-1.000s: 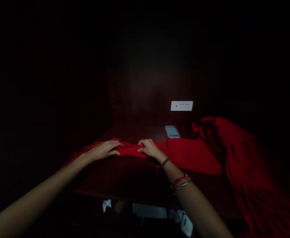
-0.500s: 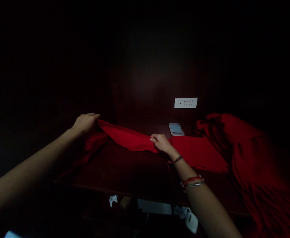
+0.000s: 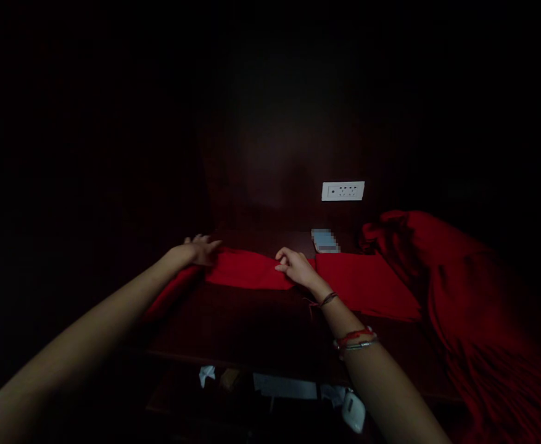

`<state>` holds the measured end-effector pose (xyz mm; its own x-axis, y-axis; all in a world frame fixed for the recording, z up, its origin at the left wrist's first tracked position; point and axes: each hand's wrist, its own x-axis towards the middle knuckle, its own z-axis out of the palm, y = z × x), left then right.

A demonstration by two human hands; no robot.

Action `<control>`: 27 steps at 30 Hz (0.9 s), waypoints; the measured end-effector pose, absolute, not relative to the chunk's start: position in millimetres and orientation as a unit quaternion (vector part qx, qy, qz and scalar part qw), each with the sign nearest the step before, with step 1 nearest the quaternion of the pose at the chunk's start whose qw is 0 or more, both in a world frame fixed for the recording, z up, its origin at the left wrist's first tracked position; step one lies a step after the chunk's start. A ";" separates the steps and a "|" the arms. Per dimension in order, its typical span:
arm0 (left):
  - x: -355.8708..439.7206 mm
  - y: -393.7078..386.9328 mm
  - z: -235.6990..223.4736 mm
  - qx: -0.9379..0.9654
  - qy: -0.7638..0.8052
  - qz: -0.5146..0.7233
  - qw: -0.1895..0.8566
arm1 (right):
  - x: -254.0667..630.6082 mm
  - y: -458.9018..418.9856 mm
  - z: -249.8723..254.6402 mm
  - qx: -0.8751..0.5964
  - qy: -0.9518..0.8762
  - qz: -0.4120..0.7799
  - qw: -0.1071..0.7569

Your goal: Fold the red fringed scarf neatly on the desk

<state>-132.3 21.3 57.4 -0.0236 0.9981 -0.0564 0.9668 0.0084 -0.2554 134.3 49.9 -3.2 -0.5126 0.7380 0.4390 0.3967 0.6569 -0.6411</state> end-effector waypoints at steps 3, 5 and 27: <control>-83.7 22.1 39.0 -0.821 -0.568 0.054 0.022 | 135.4 43.2 1.3 -0.306 -0.849 0.204 0.380; -59.9 29.6 26.1 -0.853 -0.522 -0.012 0.001 | 138.0 39.2 4.3 -0.291 -0.855 0.189 0.384; -89.3 -51.6 40.4 -0.888 -0.422 0.039 0.176 | 168.4 1.3 8.1 -0.326 -0.927 0.003 0.184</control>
